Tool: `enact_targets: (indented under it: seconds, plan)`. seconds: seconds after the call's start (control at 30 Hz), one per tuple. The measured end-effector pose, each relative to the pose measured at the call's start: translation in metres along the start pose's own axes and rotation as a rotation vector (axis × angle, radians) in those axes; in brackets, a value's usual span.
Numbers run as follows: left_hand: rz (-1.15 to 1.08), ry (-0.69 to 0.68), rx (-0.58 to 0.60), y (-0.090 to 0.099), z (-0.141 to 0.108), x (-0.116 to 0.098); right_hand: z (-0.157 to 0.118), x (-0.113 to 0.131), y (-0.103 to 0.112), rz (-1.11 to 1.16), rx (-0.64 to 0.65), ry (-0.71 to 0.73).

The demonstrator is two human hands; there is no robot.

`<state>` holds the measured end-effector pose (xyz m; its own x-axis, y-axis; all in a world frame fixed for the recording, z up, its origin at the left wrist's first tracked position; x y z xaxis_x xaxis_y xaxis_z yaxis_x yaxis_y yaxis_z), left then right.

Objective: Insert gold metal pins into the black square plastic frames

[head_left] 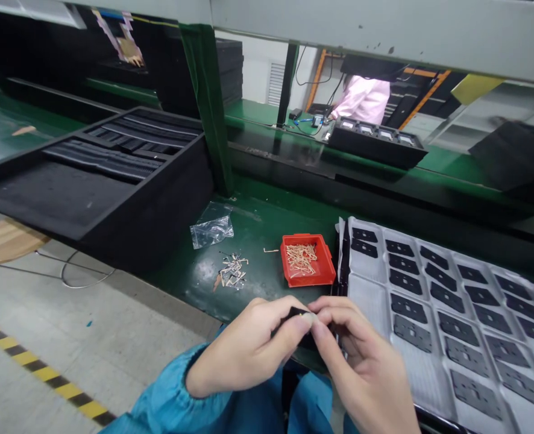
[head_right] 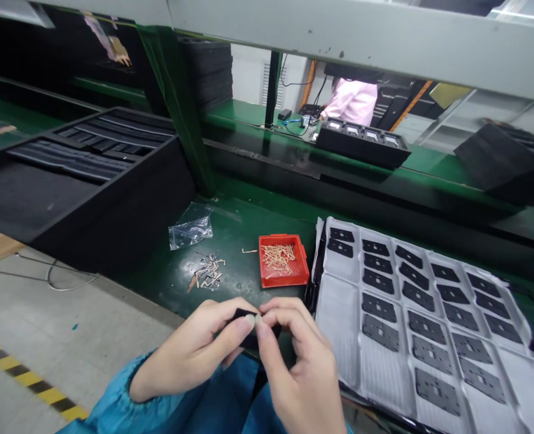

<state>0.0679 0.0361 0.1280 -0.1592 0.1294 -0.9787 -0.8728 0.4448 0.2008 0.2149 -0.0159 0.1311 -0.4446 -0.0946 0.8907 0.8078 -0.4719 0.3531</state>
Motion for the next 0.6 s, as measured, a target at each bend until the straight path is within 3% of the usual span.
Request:
enact_targets:
  seconds: [0.17, 0.27, 0.37, 0.43, 0.53, 0.6]
  plan:
    - [0.097, -0.139, -0.273, -0.006, -0.002, 0.010, -0.015, 0.013, -0.004, -0.138, -0.237, 0.147]
    - [0.043, -0.144, -0.397, -0.002, -0.001, 0.014, -0.024, 0.004, 0.001, 0.036, -0.429, -0.034]
    - [0.004, -0.143, -0.438, 0.000, 0.000, 0.013, -0.024, -0.004, -0.002, 0.171, -0.415, -0.185]
    - [0.080, -0.238, -0.484, -0.002, -0.003, 0.007, -0.019, -0.003, -0.007, 0.179, -0.366, -0.167]
    - [0.227, -0.419, -0.593, -0.007, -0.013, -0.001, -0.011, -0.001, -0.010, 0.223, -0.408, -0.135]
    - [0.244, -0.431, -0.628, -0.010, -0.017, -0.001, -0.009, -0.002, -0.009, 0.272, -0.439, -0.144]
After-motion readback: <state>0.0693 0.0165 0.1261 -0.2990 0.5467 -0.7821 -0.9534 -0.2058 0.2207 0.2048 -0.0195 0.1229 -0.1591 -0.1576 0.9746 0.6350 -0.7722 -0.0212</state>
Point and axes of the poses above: each hand's wrist, its own z-axis towards the middle knuckle, its own y-axis out of the back of the hand, x = y × z, the point moved 5 cm from there along z, towards the middle knuckle, and after that the axes turned 14 degrees about -x, right-handed, at the moved point
